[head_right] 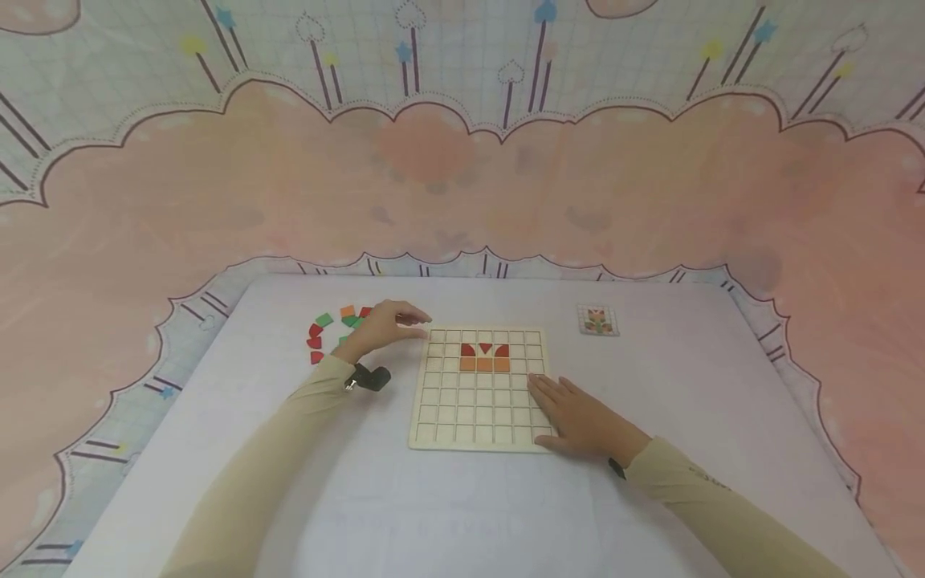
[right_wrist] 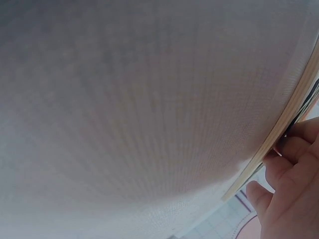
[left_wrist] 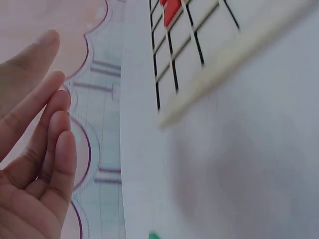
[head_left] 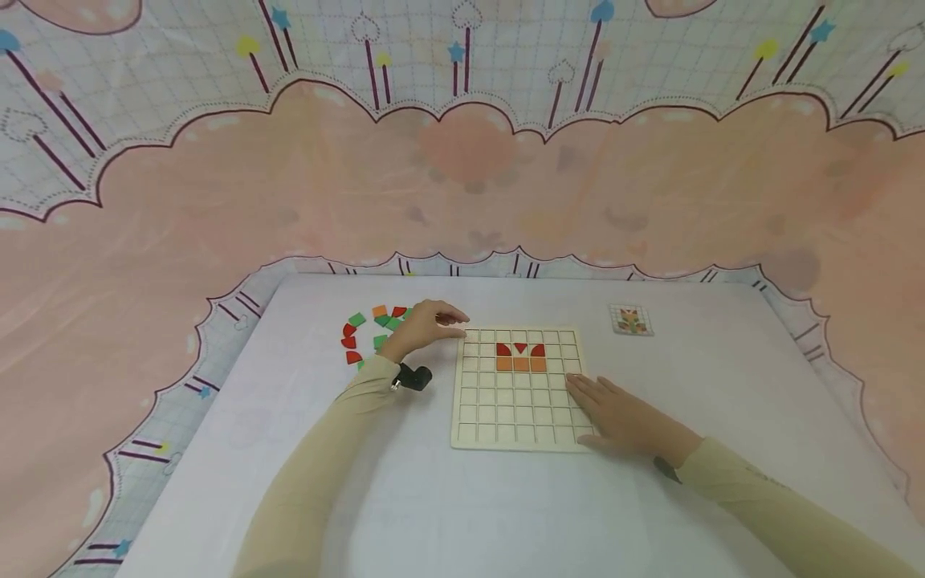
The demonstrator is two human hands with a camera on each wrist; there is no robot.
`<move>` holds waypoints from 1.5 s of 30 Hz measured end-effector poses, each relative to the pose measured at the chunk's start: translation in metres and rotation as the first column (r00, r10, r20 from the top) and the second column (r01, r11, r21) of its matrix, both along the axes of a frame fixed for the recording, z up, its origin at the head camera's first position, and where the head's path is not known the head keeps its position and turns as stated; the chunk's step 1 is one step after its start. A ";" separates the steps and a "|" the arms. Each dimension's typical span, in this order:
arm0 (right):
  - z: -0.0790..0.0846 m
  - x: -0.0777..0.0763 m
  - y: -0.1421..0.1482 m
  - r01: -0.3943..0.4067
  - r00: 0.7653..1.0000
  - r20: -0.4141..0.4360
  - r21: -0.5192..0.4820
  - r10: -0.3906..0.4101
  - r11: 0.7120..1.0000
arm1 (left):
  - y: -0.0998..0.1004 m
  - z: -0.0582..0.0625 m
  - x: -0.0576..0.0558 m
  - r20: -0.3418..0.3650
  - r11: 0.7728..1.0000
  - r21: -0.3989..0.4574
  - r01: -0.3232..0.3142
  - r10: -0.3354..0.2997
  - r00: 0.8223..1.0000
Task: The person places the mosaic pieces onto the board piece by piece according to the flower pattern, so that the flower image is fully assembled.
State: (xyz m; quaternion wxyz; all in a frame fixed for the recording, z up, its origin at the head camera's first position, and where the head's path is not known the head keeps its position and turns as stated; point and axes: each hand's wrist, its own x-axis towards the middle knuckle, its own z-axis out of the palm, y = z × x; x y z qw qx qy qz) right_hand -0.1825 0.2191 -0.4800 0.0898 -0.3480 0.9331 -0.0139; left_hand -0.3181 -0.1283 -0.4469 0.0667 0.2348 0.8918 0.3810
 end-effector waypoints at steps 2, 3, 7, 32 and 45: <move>0.000 0.001 0.000 0.004 1.000 0.002 -0.003 -0.004 1.000 | -0.012 0.003 -0.002 0.003 1.000 -0.001 -0.024 0.024 1.000; 0.000 0.001 0.000 0.008 1.000 0.001 -0.001 -0.008 1.000 | -0.018 0.005 -0.002 0.007 0.999 -0.003 -0.039 0.039 0.999; -0.002 0.000 0.002 0.008 1.000 -0.020 0.001 -0.008 1.000 | -0.041 0.014 -0.005 0.020 0.994 -0.022 -0.105 0.106 0.994; -0.010 -0.003 0.005 -0.007 0.998 -0.056 0.010 0.007 1.000 | -0.123 -0.019 -0.047 0.073 0.939 -0.093 -0.331 0.338 0.938; -0.009 -0.002 0.003 0.022 1.000 0.002 0.010 -0.022 1.000 | -0.121 -0.019 -0.051 0.114 0.924 -0.165 -0.344 0.364 0.924</move>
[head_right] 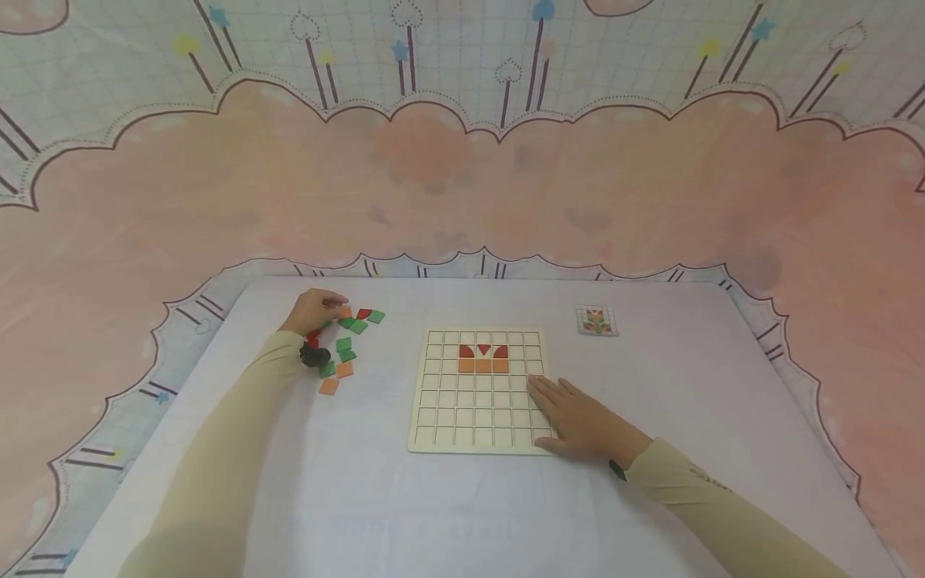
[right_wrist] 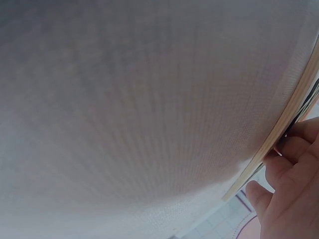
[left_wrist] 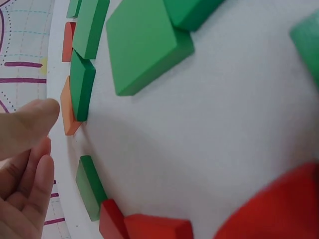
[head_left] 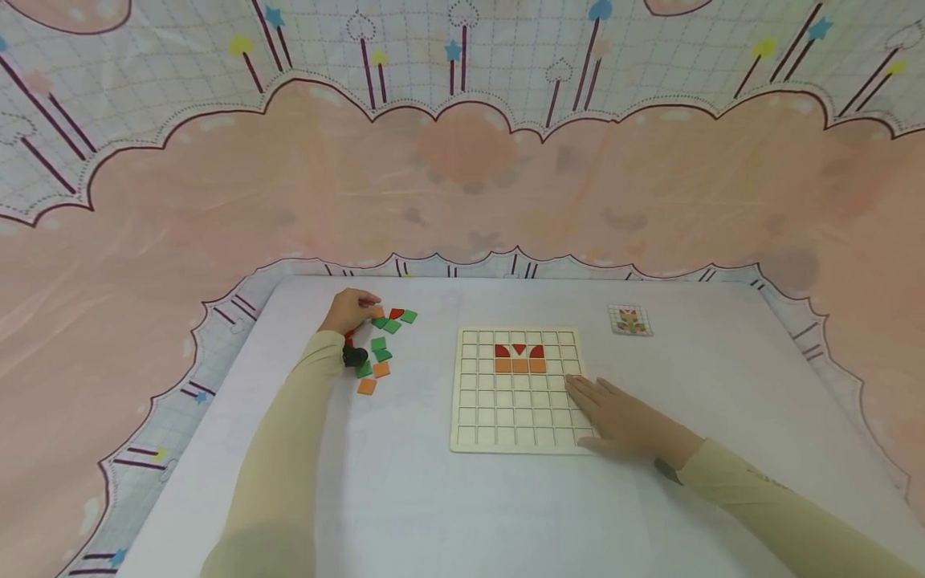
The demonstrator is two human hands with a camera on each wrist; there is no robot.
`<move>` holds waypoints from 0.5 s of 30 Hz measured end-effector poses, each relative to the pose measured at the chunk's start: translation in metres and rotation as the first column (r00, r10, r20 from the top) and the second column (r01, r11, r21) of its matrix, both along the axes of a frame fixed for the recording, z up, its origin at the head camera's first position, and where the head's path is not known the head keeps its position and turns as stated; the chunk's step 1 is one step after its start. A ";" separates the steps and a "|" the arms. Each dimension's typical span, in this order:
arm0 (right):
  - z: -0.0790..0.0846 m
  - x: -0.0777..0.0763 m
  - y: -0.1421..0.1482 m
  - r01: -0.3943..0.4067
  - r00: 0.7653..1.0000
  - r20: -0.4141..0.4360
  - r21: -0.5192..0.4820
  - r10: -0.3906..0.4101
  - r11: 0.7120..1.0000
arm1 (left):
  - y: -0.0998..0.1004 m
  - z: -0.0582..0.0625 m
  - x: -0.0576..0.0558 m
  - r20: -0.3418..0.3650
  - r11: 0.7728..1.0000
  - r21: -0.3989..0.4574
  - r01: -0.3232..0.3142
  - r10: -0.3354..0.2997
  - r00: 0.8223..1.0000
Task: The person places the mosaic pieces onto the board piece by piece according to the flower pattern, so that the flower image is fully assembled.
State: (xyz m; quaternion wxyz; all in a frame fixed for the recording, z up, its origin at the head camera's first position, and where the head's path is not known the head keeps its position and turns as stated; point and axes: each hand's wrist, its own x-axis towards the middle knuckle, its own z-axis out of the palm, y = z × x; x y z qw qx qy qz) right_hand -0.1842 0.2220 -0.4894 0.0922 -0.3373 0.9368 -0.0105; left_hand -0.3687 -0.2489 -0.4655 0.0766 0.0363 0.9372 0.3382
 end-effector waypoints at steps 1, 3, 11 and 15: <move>0.000 0.000 0.000 0.002 1.000 0.002 0.001 -0.002 1.000 | 0.001 0.000 0.000 0.002 1.000 -0.003 -0.005 0.005 1.000; 0.000 0.000 0.000 0.008 1.000 0.007 0.006 -0.008 1.000 | 0.002 0.000 0.000 0.001 1.000 -0.008 -0.016 0.016 1.000; 0.005 0.001 -0.002 0.002 1.000 0.016 0.001 -0.002 1.000 | 0.005 -0.003 -0.003 -0.015 0.999 -0.021 -0.027 0.026 1.000; 0.006 0.001 -0.002 -0.004 1.000 0.015 0.005 0.004 1.000 | 0.003 -0.006 -0.004 -0.003 0.999 -0.036 -0.026 0.026 1.000</move>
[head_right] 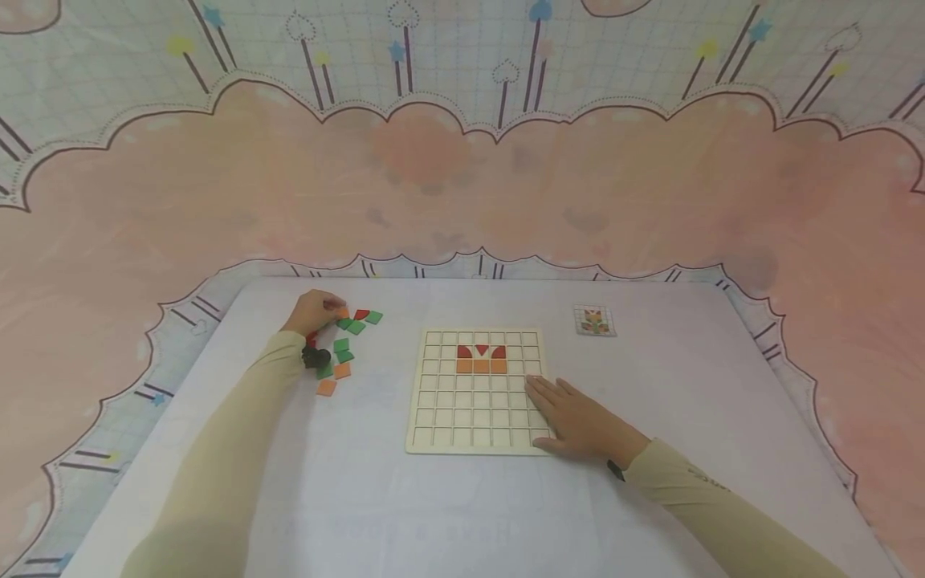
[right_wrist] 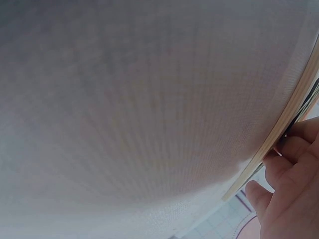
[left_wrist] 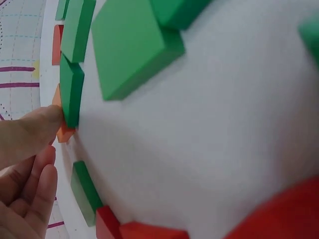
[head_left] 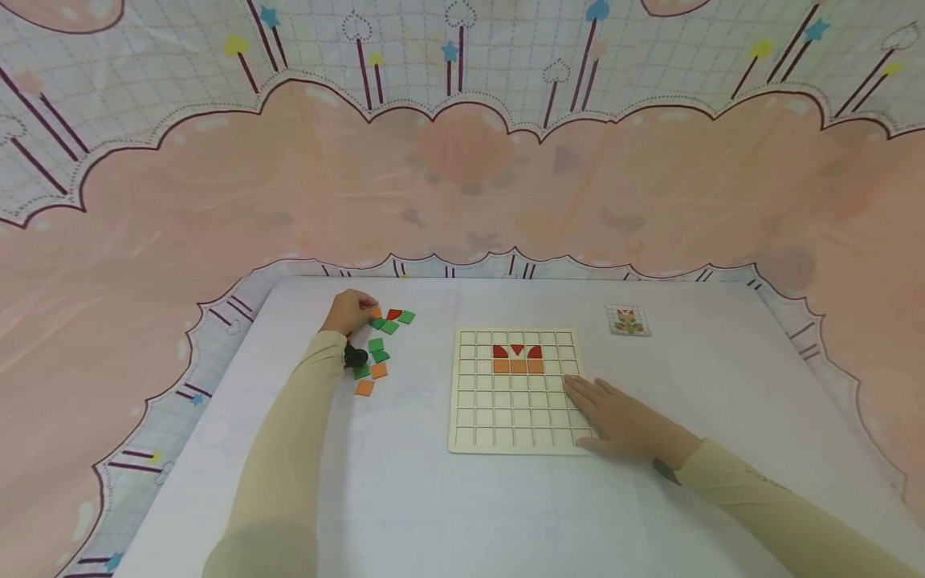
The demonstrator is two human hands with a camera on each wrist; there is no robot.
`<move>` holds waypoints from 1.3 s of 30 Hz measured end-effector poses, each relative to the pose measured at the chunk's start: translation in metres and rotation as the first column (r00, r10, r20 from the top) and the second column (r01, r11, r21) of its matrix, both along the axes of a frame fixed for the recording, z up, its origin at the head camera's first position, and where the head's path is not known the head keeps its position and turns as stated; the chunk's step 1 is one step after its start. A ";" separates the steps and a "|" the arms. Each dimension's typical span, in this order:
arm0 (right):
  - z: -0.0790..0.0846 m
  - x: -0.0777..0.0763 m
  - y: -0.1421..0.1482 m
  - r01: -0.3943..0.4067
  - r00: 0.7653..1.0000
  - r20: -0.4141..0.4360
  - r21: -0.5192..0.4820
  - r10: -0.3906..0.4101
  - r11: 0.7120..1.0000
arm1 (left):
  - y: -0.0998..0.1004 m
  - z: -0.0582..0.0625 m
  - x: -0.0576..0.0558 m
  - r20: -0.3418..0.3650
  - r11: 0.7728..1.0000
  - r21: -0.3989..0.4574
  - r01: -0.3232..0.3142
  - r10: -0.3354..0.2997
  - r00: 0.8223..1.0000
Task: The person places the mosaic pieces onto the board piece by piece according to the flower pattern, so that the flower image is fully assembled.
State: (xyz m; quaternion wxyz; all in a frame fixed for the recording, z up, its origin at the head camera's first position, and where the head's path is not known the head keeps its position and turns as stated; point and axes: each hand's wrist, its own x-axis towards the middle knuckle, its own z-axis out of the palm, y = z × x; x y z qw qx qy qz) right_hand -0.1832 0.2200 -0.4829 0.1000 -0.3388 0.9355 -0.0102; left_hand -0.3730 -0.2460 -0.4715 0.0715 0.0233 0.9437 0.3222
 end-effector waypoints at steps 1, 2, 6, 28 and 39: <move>0.000 0.000 0.000 -0.003 1.000 -0.003 0.002 0.003 1.000 | -0.001 -0.001 0.000 -0.002 1.000 -0.001 0.001 -0.001 1.000; 0.000 0.000 0.000 -0.005 1.000 -0.006 0.004 0.005 1.000 | -0.003 -0.001 0.000 -0.006 1.000 -0.007 0.007 -0.008 1.000; 0.000 0.000 0.000 -0.007 1.000 -0.006 0.004 0.007 1.000 | -0.008 -0.002 0.000 -0.019 0.999 -0.027 0.030 -0.031 0.999; 0.002 0.001 -0.001 -0.016 1.000 -0.014 0.006 0.016 1.000 | -0.020 -0.004 0.006 0.066 1.000 0.002 0.017 -0.017 0.998; 0.001 0.000 -0.002 -0.010 1.000 -0.013 0.004 0.010 1.000 | -0.023 -0.003 0.008 0.104 0.999 0.025 -0.023 0.020 0.994</move>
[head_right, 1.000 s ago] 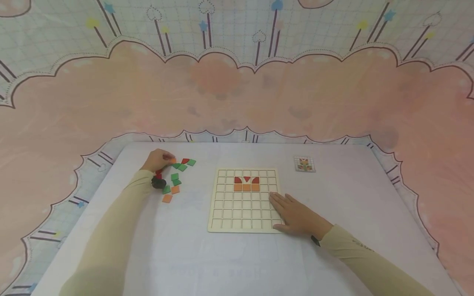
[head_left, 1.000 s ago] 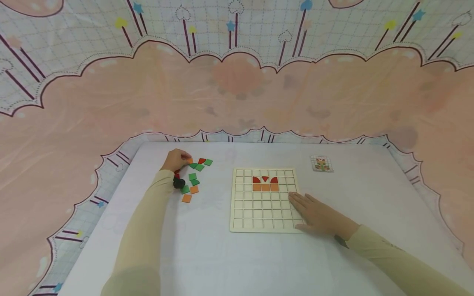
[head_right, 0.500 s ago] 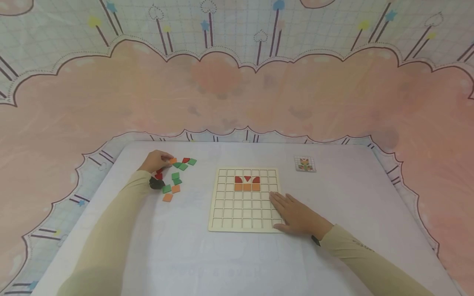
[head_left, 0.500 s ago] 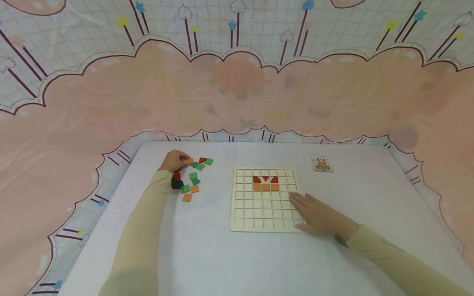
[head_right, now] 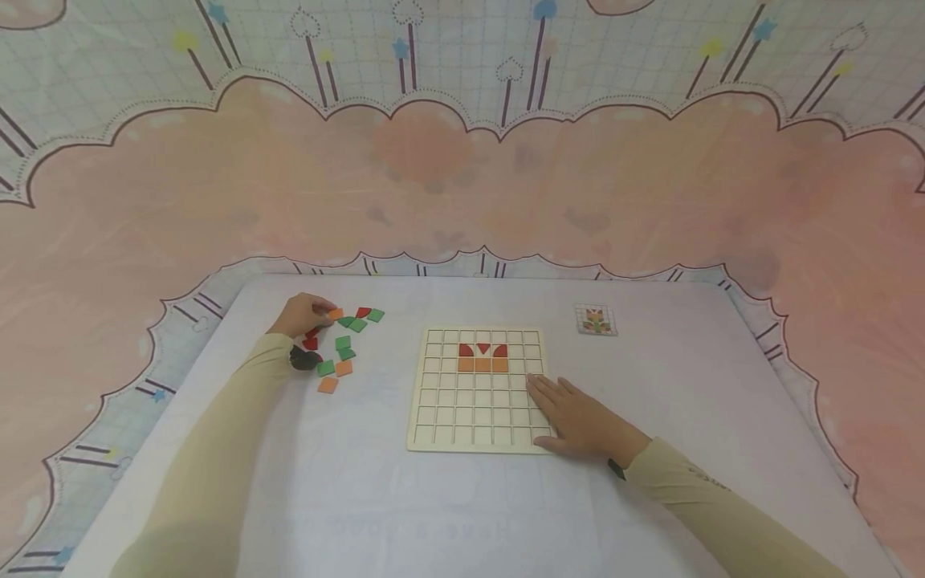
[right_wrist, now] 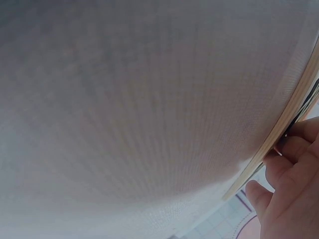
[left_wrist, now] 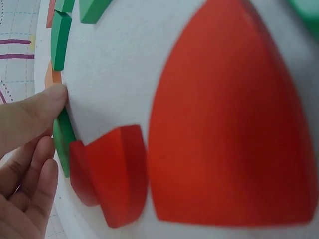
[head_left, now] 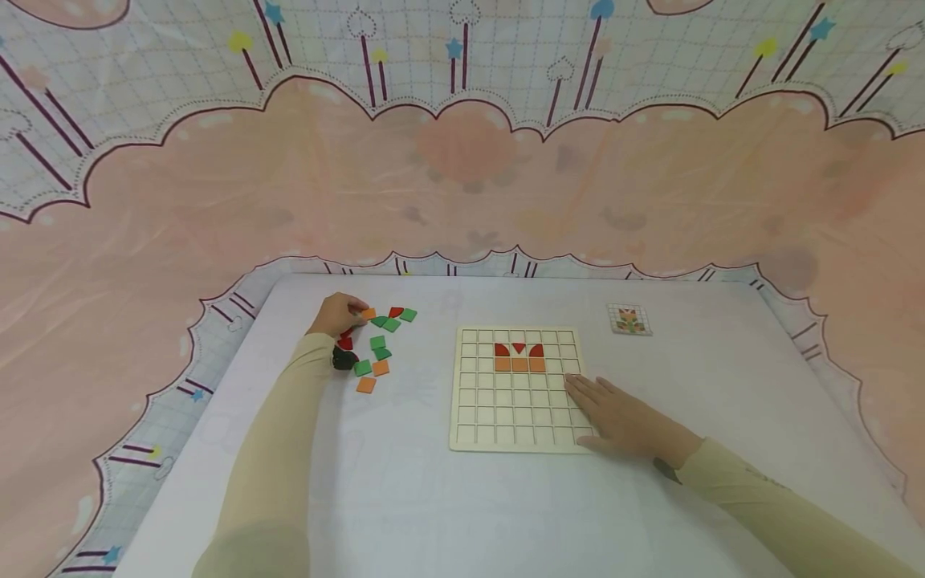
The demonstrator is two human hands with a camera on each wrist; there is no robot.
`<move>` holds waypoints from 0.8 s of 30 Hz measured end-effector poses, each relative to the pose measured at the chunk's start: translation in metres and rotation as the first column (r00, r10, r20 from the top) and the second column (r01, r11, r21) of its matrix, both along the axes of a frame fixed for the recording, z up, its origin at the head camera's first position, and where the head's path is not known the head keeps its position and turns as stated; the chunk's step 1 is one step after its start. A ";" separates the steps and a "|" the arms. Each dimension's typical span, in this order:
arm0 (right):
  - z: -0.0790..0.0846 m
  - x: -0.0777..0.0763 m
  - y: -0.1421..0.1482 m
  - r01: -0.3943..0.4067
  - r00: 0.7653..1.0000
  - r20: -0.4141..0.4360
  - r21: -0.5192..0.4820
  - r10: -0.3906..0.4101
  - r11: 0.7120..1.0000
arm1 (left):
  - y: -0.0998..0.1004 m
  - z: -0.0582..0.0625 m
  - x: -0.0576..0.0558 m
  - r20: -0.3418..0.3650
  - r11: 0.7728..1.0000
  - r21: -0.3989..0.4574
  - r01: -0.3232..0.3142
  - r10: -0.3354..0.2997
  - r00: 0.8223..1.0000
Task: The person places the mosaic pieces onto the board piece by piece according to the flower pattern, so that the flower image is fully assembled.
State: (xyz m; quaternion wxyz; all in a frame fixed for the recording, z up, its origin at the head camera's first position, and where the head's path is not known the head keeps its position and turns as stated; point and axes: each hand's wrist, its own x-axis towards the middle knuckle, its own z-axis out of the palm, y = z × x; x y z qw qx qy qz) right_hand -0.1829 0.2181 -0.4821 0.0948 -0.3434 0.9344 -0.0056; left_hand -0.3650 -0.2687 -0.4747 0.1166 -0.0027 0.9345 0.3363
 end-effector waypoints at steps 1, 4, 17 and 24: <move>0.000 0.000 0.000 0.004 1.000 0.002 0.002 -0.004 1.000 | 0.000 0.000 0.000 0.001 1.000 0.002 -0.002 0.002 1.000; -0.001 -0.001 0.000 0.007 1.000 0.003 0.007 -0.007 1.000 | 0.000 -0.001 -0.001 0.002 1.000 0.004 -0.014 0.014 1.000; -0.001 -0.001 0.001 0.007 1.000 -0.004 0.004 -0.007 1.000 | 0.002 -0.006 0.001 -0.032 1.000 -0.022 -0.012 0.011 0.999; 0.000 0.000 0.002 -0.009 1.000 -0.012 -0.003 0.009 1.000 | -0.001 -0.009 0.001 -0.041 1.000 0.002 -0.024 0.024 0.999</move>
